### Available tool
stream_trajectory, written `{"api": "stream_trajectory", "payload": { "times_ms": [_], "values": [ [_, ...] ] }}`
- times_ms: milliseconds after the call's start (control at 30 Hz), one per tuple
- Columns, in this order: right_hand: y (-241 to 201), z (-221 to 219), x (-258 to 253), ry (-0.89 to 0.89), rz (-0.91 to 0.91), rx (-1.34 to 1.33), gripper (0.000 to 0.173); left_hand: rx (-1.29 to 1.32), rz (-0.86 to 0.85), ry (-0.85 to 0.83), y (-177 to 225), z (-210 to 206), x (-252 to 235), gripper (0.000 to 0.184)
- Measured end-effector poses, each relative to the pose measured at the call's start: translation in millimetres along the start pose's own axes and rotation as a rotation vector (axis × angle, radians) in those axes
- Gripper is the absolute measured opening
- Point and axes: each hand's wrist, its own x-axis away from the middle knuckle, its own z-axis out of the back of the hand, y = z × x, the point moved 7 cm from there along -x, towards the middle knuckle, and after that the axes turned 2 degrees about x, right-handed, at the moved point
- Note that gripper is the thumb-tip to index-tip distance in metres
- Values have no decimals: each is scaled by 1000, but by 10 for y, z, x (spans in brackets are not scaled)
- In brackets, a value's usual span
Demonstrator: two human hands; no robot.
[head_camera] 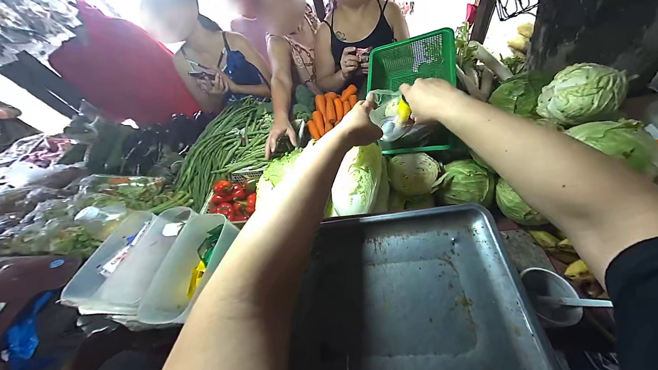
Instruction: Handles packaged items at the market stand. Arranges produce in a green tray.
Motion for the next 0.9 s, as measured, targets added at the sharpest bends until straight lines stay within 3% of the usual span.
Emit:
{"api": "stream_trajectory", "payload": {
  "times_ms": [133,267,467,667,833,900],
  "values": [
    [-12,-26,15,4,92,59,71,8,17,14,-47,36,28,96],
    [250,-70,-24,-34,44,-9,63,-64,33,7,-109,32,28,97],
    [379,-192,-98,11,84,-39,66,15,11,17,-150,17,22,98],
    [380,-175,-70,-44,-129,-299,66,33,-23,16,-55,21,5,96],
    [350,-145,169,-201,-445,-594,56,2,-44,3,-24,3,-24,97],
    [337,-172,228,-220,-457,-534,54,10,-52,11,-9,-1,-13,96]
  ]
}}
